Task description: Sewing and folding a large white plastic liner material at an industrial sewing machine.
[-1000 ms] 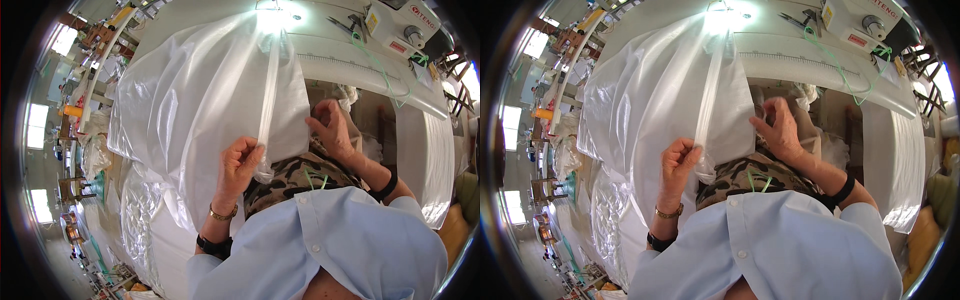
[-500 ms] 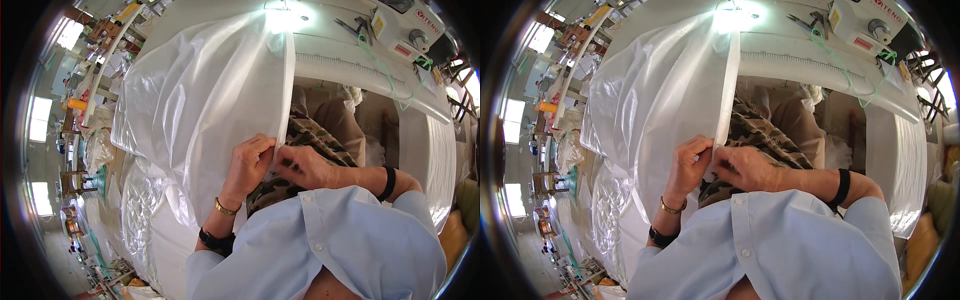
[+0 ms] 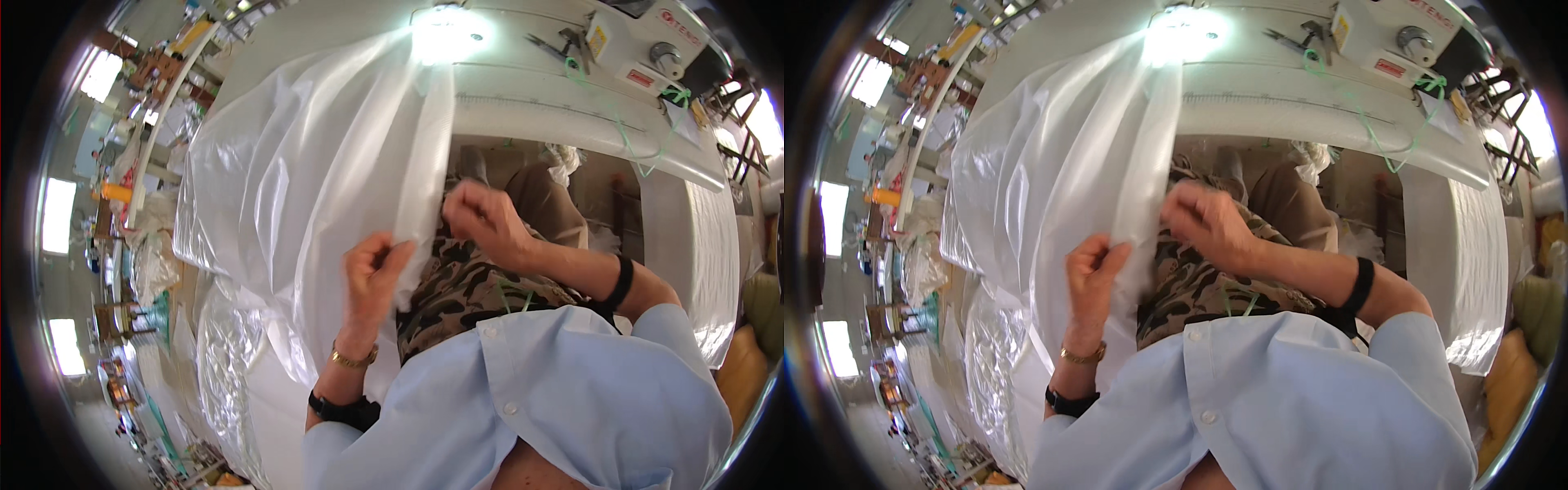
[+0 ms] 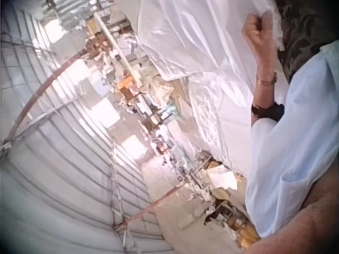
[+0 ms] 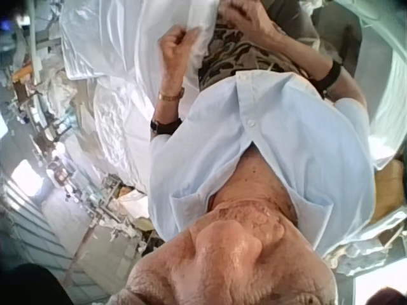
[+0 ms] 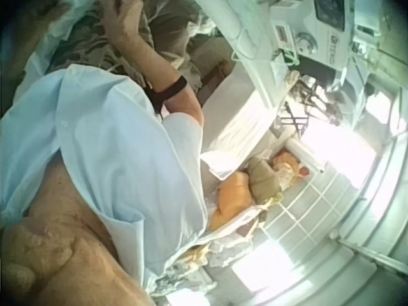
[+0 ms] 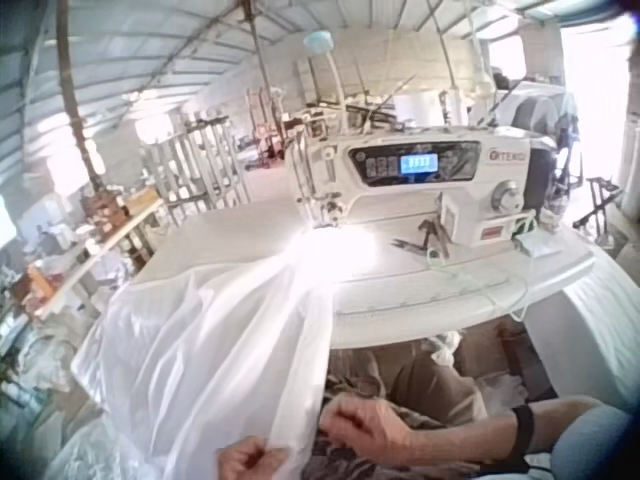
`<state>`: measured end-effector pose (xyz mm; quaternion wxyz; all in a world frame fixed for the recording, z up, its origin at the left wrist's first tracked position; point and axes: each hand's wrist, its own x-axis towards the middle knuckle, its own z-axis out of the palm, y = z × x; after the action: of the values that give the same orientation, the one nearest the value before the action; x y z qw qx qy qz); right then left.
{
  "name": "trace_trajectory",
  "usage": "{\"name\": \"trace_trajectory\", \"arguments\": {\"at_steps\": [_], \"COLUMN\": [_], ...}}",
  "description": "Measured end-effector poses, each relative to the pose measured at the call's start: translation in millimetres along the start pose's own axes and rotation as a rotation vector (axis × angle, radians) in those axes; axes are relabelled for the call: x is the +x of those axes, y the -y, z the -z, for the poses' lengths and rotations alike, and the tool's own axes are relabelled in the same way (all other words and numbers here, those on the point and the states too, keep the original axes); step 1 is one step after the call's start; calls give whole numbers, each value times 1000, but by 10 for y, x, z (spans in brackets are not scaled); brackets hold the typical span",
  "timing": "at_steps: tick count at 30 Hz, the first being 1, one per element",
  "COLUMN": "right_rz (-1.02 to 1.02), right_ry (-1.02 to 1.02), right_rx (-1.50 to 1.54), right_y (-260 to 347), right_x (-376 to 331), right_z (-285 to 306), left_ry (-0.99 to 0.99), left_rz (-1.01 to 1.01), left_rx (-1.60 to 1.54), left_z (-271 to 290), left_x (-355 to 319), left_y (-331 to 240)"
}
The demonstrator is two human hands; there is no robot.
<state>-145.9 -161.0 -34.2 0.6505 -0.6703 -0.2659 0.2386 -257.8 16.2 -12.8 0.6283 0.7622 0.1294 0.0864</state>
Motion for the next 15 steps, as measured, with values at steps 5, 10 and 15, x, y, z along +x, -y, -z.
{"name": "trace_trajectory", "arguments": {"at_steps": [5, 10, 15], "right_rz": [16, 590, 724], "right_ry": [65, 469, 321], "right_rx": [-116, -365, -136], "right_y": [56, 571, -196], "right_x": [1008, 1283, 1016], "right_z": [-275, -796, -684], "left_ry": [-23, 111, 247], "left_rz": [-258, -531, -639], "left_rx": [238, 637, 822], "left_z": [435, 411, 274], "left_x": [156, 249, 121], "left_y": [-775, -1321, -580]}}
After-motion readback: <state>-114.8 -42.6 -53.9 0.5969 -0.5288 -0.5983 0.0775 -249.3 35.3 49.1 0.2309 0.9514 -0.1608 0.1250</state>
